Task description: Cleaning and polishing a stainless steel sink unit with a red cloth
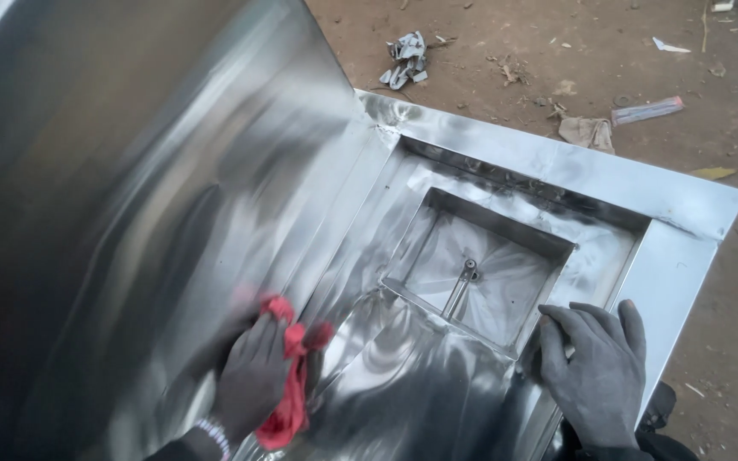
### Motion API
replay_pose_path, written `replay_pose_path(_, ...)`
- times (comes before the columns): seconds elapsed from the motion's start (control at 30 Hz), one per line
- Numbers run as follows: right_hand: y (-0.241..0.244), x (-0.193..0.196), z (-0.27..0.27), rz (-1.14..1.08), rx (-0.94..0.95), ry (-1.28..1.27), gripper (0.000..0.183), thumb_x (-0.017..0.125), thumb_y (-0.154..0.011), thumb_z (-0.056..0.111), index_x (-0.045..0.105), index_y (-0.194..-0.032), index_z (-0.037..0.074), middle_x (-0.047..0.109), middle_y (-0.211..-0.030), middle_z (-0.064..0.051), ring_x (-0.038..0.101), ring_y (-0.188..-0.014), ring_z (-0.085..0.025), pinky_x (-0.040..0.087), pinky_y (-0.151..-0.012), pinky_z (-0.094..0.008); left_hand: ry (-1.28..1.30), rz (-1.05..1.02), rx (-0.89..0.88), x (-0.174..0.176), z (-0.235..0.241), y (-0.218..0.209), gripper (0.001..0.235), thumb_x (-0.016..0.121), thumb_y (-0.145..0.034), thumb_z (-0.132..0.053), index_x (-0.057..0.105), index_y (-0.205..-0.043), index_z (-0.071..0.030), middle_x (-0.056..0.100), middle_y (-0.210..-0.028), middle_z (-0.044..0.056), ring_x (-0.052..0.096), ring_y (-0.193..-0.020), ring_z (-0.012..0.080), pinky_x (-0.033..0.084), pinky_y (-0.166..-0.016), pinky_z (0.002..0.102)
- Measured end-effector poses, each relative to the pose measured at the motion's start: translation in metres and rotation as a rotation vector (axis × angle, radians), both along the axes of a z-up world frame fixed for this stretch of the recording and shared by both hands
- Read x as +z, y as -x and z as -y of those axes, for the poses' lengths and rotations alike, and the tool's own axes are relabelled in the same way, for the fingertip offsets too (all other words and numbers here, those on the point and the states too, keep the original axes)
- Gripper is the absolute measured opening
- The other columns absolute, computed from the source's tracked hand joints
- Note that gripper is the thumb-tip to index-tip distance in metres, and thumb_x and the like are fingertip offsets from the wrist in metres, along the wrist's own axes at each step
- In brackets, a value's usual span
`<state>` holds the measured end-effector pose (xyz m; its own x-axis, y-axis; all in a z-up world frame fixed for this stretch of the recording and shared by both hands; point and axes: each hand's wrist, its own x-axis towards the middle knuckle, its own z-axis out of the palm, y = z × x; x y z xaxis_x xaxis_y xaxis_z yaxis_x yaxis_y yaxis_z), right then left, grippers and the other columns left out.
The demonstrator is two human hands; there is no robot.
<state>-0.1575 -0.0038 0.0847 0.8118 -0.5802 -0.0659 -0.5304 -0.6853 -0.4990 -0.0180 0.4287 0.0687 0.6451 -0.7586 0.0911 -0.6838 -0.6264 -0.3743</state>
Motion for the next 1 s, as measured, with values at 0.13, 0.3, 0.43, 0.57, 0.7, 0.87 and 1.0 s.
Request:
replay_pose_path(0.13,0.003,-0.003,0.0,0.047,0.007,0.011,0.025,0.06,-0.095,0.032,0.081,-0.104,0.023,0.078,-0.106,0.003,0.063,-0.118,-0.013,0.019,-0.134,-0.039,0.058,-0.196,-0.066,0.043,-0.014,0.0,0.015,0.061,-0.089,-0.02,0.065,-0.102,-0.013,0.068,-0.092,0.009,0.064,-0.085,0.0296,0.05,-0.077,0.044)
replay_pose_path(0.3,0.006,-0.008,-0.001,0.118,0.033,0.065,0.023,0.06,-0.095,0.029,0.081,-0.104,0.022,0.078,-0.105,0.003,0.065,-0.115,-0.014,0.023,-0.132,-0.04,0.063,-0.027,-0.214,0.104,0.063,-0.058,0.053,0.054,-0.092,-0.01,0.058,-0.145,-0.017,0.06,-0.14,0.014,0.056,-0.122,0.0348,0.041,-0.105,0.049)
replay_pose_path(0.43,0.006,-0.014,0.003,0.087,0.034,0.088,0.028,0.058,-0.093,0.033,0.081,-0.106,0.022,0.079,-0.105,0.002,0.066,-0.115,-0.018,0.025,-0.13,-0.041,-0.637,0.066,-0.272,0.064,0.047,-0.071,0.068,0.036,-0.09,-0.023,0.039,-0.15,0.009,0.031,-0.165,0.024,0.021,-0.157,0.0397,0.014,-0.13,0.052)
replay_pose_path(0.57,0.001,-0.002,0.004,0.07,0.023,0.025,0.027,0.058,-0.094,0.03,0.08,-0.104,0.021,0.079,-0.103,0.002,0.065,-0.114,-0.015,0.022,-0.132,-0.04,-0.856,-0.066,-0.32,0.05,0.09,-0.1,0.064,0.038,-0.094,-0.031,0.053,-0.137,0.013,0.036,-0.158,0.037,0.024,-0.153,0.0487,0.008,-0.128,0.055)
replay_pose_path(0.7,0.004,-0.007,0.001,0.142,0.021,0.047,0.026,0.058,-0.093,0.027,0.08,-0.103,0.018,0.079,-0.102,0.002,0.066,-0.111,-0.016,0.024,-0.131,-0.04,-0.916,0.148,-0.353,0.024,0.158,-0.167,0.056,0.036,-0.1,-0.027,0.052,-0.14,0.008,0.036,-0.159,0.034,0.022,-0.154,0.0492,0.007,-0.128,0.057)
replay_pose_path(0.87,0.005,-0.006,0.005,0.232,-0.015,0.026,0.023,0.06,-0.092,0.02,0.08,-0.102,0.014,0.079,-0.101,0.0,0.068,-0.107,-0.016,0.027,-0.128,-0.041,-0.489,0.4,-0.342,0.006,0.243,-0.267,0.066,0.037,-0.097,-0.028,0.044,-0.148,0.013,0.042,-0.157,0.031,0.029,-0.152,0.0428,0.01,-0.133,0.051)
replay_pose_path(1.0,0.005,-0.005,0.007,0.28,-0.023,0.011,0.022,0.061,-0.094,0.019,0.08,-0.104,0.012,0.079,-0.098,0.0,0.068,-0.103,-0.015,0.028,-0.129,-0.04,-0.411,0.261,-0.382,0.033,0.219,-0.241,0.062,0.033,-0.1,-0.021,0.035,-0.152,0.014,0.038,-0.159,0.031,0.028,-0.153,0.0414,0.013,-0.131,0.047)
